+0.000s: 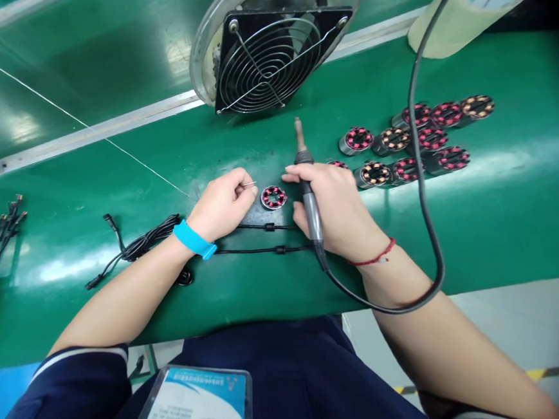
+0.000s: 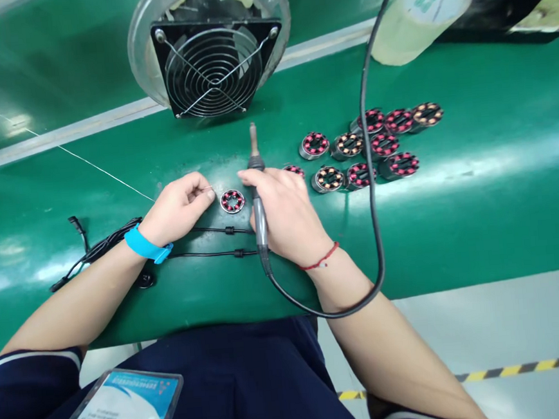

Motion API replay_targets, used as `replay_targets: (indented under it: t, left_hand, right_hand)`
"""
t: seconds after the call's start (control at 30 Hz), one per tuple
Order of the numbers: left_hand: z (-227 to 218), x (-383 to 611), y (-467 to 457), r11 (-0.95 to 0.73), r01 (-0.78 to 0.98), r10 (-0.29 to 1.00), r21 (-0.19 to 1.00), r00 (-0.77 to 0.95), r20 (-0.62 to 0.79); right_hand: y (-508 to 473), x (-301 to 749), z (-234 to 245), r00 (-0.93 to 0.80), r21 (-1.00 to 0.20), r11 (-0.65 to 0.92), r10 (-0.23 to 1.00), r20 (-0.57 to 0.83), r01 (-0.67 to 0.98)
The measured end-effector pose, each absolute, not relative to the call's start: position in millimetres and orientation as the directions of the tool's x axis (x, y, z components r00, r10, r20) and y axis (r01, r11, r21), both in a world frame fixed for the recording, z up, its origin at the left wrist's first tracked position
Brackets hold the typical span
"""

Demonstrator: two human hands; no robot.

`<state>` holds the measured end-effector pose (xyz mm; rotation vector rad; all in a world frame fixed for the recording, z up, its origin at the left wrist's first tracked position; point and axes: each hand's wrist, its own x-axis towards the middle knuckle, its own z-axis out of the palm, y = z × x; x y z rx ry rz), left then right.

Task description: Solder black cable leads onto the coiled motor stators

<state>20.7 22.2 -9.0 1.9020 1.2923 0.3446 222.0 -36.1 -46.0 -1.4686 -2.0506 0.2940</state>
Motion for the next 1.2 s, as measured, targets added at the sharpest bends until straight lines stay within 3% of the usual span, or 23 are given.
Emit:
replay_targets:
  t: [0.13,0.43,0.8,0.97,1.1,1.2]
  left_hand:
    - [-10,19,19,-0.171,0.6,0.851,0.782,0.489,-0.189]
    - [-12,15,26,-0.461,0.504,0.711,0.731,0.703,-0.037]
    - [-10,6,35,-0.548,0.328,0.501,0.769,0.865,-0.012]
    - [-8,5,36,-0.404,0.268,0.52,0.875,0.854,-0.021]
    - [-12,7,35,-0.134,0.218,0.616,0.967,0.782,-0.092]
    - [-14,9,34,-0.046,0.181,0.721,0.983,0.686,-0.093]
  right_hand:
    - [-38,230,-40,-0.12,-0.501,0.277,0.938,0.324,0.819]
    - [-35,204,-47,-0.276,-0.607,0.404,0.914,0.297,0.684]
    - [-39,210,-45,-0.405,-0.646,0.565,0.823,0.398,0.513]
    - [-40,212,-40,-0.402,-0.678,0.582,0.809,0.428,0.449]
    - [-41,212,-39,-0.357,-0.727,0.546,0.833,0.422,0.415]
    - [-42,211,-40,-0.313,-0.721,0.527,0.849,0.426,0.451]
